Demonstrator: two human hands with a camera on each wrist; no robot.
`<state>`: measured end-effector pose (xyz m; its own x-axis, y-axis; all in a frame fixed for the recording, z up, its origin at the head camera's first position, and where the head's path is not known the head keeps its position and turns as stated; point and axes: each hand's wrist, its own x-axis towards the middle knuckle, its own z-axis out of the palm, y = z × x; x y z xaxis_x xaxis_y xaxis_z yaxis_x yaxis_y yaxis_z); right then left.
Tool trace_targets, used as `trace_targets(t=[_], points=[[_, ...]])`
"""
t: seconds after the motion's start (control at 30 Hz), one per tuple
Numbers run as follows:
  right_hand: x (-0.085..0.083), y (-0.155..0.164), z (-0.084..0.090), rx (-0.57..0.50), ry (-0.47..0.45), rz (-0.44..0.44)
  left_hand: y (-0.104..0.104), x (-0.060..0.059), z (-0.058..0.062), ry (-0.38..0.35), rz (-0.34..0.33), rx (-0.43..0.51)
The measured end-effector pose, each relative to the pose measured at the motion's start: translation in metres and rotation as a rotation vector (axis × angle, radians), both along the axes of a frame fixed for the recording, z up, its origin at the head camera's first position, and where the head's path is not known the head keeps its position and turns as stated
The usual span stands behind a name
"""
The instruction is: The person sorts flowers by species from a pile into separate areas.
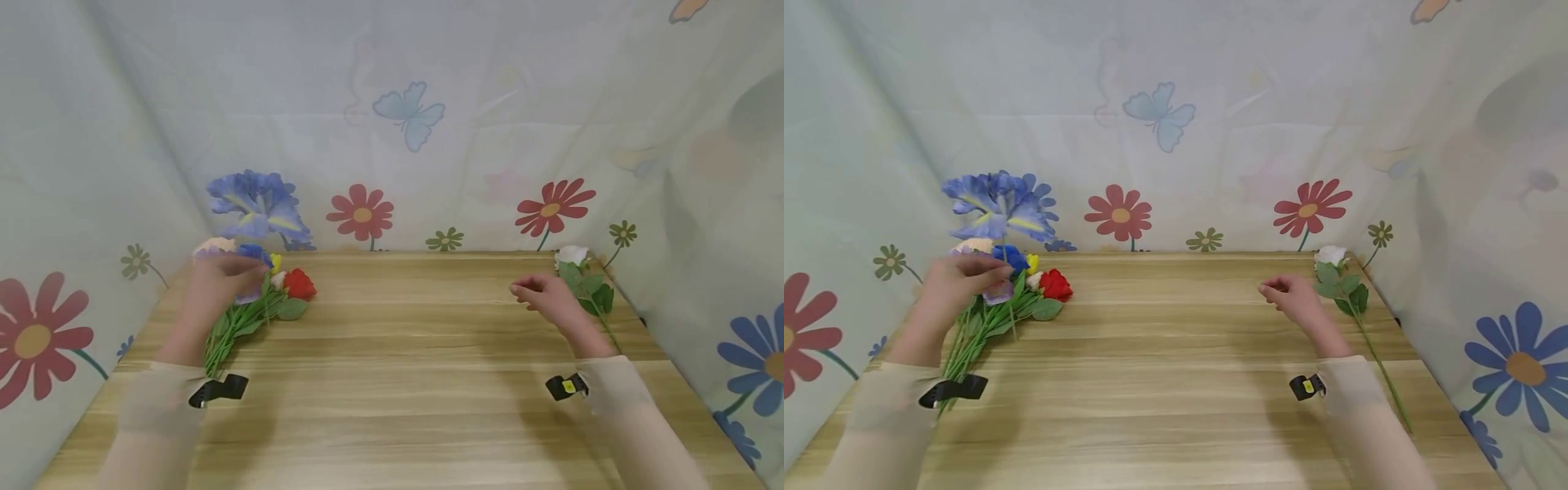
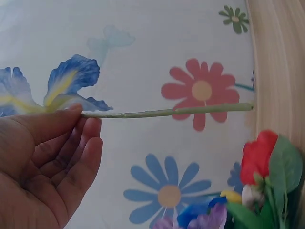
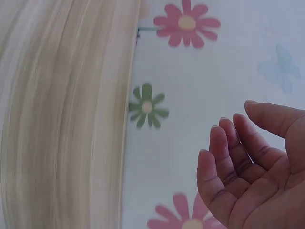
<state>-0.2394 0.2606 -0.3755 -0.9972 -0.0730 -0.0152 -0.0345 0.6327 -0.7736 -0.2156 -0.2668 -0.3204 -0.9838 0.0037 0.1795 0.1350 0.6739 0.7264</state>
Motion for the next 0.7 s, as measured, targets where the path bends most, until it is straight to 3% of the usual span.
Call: trace_targets(t=[0.27,0.5,0.7], points=[[0.003,-0.053,-0.008,-0.071,-0.003,0.098,0.041,0.002,-0.006,-0.049,-0.041,0.050],[0.006,-0.095,-0.015,-0.160,-0.014,0.192,0.072,-0.008,-0.027,-0.052,-0.100,0.209],[0.008,-0.121,-0.020,-0.253,0.000,0.222,0.100,-0.015,-0.036,-0.075,-0.148,0.269]])
